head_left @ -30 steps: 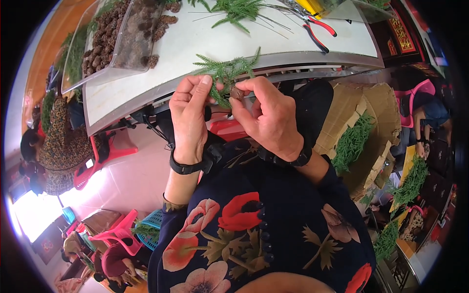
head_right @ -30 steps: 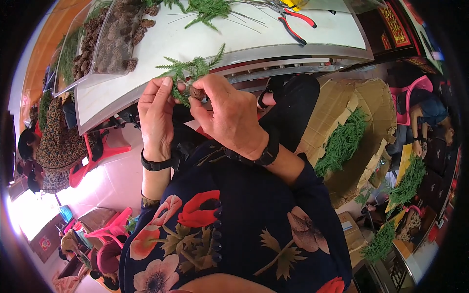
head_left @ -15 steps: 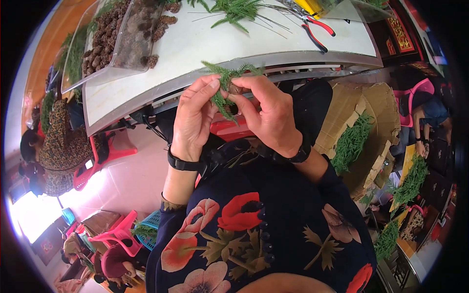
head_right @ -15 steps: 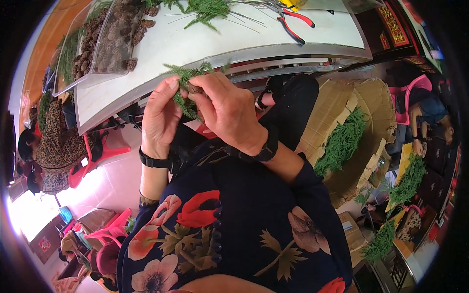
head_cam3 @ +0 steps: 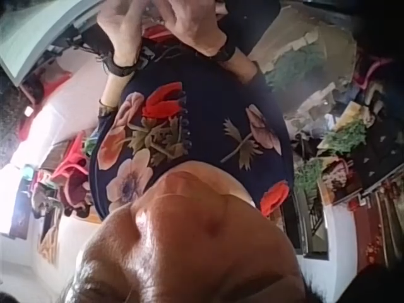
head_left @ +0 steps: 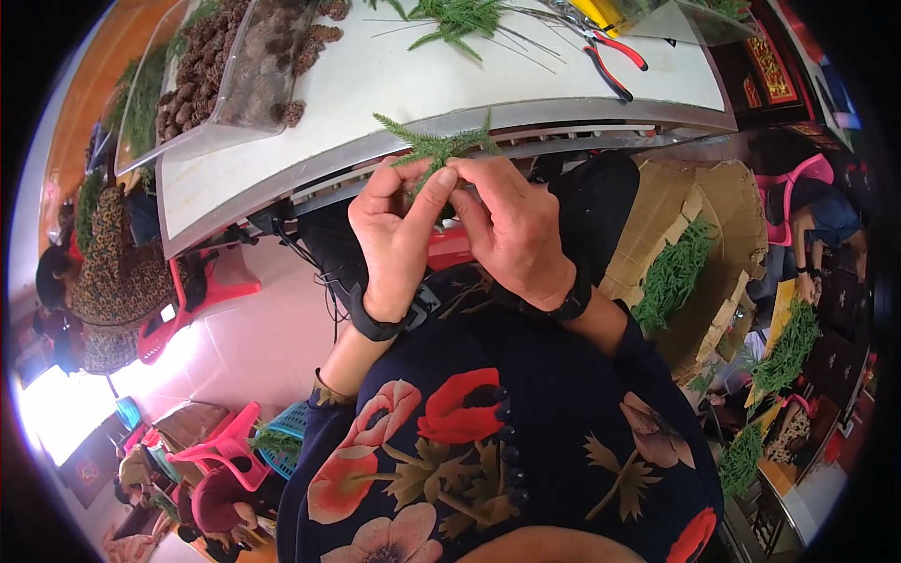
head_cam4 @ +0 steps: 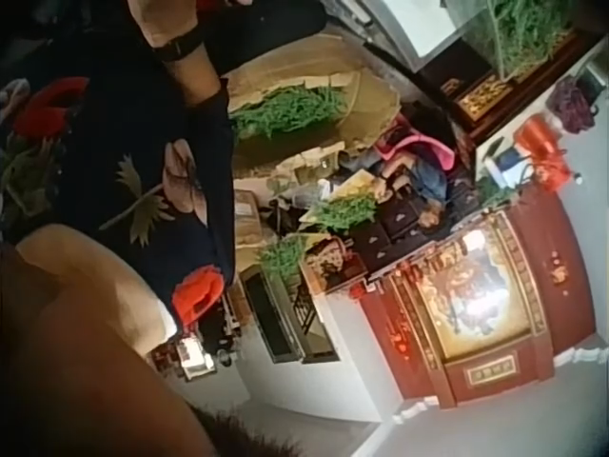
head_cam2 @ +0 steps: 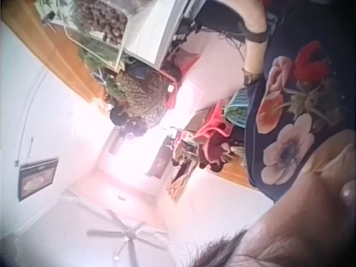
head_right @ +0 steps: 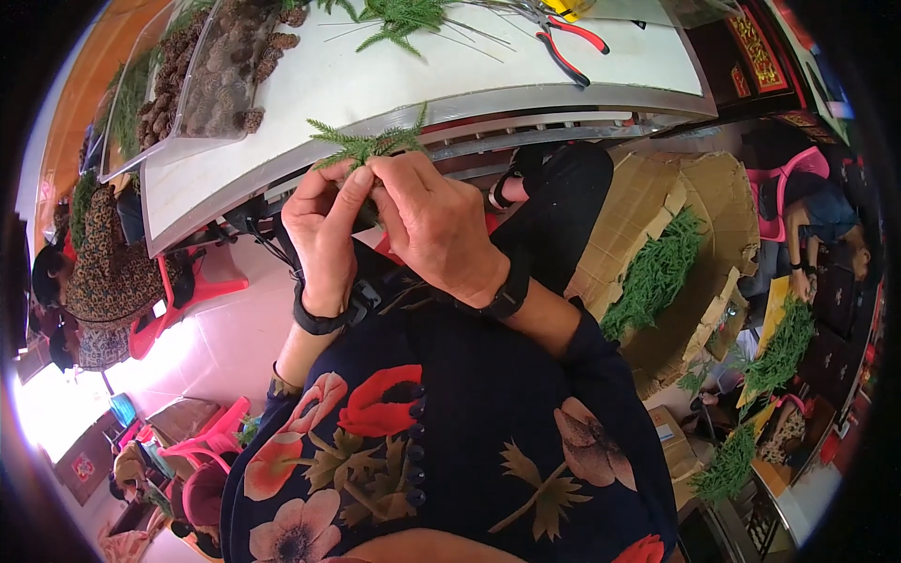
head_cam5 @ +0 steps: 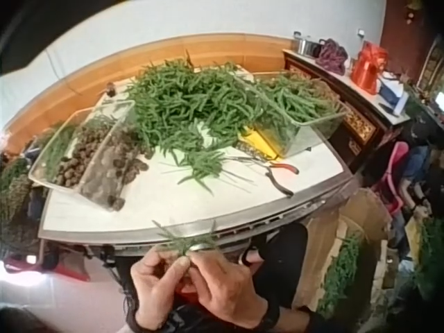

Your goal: Assembling decorative artificial plants by attaching green foliage to base pods using pliers.

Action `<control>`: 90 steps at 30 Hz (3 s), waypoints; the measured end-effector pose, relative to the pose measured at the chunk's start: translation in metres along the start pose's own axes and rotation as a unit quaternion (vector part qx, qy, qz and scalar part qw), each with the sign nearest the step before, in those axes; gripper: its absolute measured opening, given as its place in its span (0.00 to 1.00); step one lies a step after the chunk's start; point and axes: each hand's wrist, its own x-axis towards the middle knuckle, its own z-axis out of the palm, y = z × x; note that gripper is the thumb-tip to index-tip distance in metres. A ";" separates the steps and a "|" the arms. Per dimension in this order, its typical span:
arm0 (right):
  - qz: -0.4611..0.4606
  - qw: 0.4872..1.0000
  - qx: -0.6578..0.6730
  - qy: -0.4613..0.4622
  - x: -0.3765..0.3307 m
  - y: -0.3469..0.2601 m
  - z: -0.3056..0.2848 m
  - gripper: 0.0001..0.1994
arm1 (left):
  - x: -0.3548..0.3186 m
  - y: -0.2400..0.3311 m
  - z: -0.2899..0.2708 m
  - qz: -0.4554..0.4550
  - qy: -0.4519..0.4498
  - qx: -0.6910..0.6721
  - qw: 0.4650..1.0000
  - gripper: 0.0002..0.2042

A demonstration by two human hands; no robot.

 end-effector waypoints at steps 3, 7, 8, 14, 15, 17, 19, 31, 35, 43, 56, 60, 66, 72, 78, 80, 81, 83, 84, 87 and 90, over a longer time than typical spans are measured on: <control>-0.009 0.999 0.031 -0.007 0.000 0.004 -0.001 0.12 | 0.002 -0.006 -0.004 0.031 0.025 0.087 0.995 0.04; 0.096 0.984 0.123 -0.086 0.007 0.010 -0.025 0.12 | 0.006 -0.004 -0.003 0.213 0.003 0.242 0.947 0.04; 0.084 0.987 0.109 -0.082 0.016 0.009 -0.033 0.12 | 0.006 -0.003 -0.002 0.275 -0.010 0.298 0.914 0.05; -0.095 0.967 0.102 -0.213 0.061 0.029 -0.027 0.07 | 0.003 -0.004 0.000 0.315 -0.055 0.387 0.864 0.07; -0.096 0.967 0.103 -0.212 0.063 0.031 -0.028 0.07 | 0.002 -0.004 -0.001 0.316 -0.055 0.388 0.864 0.07; 0.069 0.937 0.213 -0.267 0.068 0.032 -0.032 0.05 | 0.002 -0.002 -0.004 0.321 -0.057 0.367 0.872 0.06; 0.119 0.917 0.297 -0.239 0.059 0.037 -0.031 0.05 | 0.000 0.001 -0.006 0.310 -0.032 0.359 0.879 0.06; 0.236 0.875 0.304 -0.295 0.047 0.037 -0.049 0.06 | 0.001 -0.001 -0.002 0.112 -0.094 0.190 0.971 0.05; 0.331 0.859 0.281 -0.271 0.051 0.019 -0.055 0.05 | 0.002 -0.002 -0.004 0.063 -0.114 0.129 0.983 0.04; 0.015 0.933 0.197 -0.301 0.042 0.025 -0.052 0.02 | 0.008 0.003 -0.013 -0.136 -0.162 -0.038 0.977 0.03; -0.086 0.953 0.145 -0.252 0.048 0.030 -0.049 0.06 | 0.006 0.011 -0.021 -0.177 -0.221 -0.109 0.953 0.04; -0.195 0.936 0.119 -0.269 0.055 0.031 -0.052 0.10 | 0.011 0.012 -0.026 -0.253 -0.287 -0.122 0.916 0.05; -0.233 0.904 0.003 -0.358 0.068 0.023 -0.058 0.07 | 0.012 0.019 -0.026 -0.237 -0.303 -0.041 0.922 0.06; -0.227 0.906 -0.056 -0.352 0.061 0.020 -0.053 0.05 | 0.008 0.011 -0.019 0.176 -0.208 0.359 0.893 0.05; 0.064 0.918 0.034 -0.389 0.050 0.028 -0.053 0.03 | 0.005 0.004 -0.012 0.203 -0.154 0.332 0.908 0.04; 0.209 0.894 0.174 -0.357 0.043 0.029 -0.051 0.04 | 0.005 0.001 -0.012 0.154 -0.159 0.251 0.942 0.03; 0.207 0.895 0.173 -0.356 0.041 0.029 -0.051 0.04 | 0.003 0.000 -0.013 0.077 -0.171 0.204 0.961 0.02; 0.263 0.874 0.224 -0.341 0.038 0.025 -0.049 0.06 | 0.003 -0.002 -0.014 0.000 -0.182 0.155 0.971 0.02; 0.262 0.875 0.224 -0.340 0.035 0.026 -0.048 0.06 | 0.004 -0.003 -0.016 -0.030 -0.193 0.109 0.975 0.03; 0.240 0.886 0.219 -0.330 0.029 0.030 -0.045 0.06 | 0.009 0.000 -0.020 -0.089 -0.224 0.036 0.970 0.05; 0.202 0.904 0.226 -0.300 0.032 0.031 -0.045 0.05 | 0.015 0.001 -0.025 -0.139 -0.265 0.001 0.954 0.07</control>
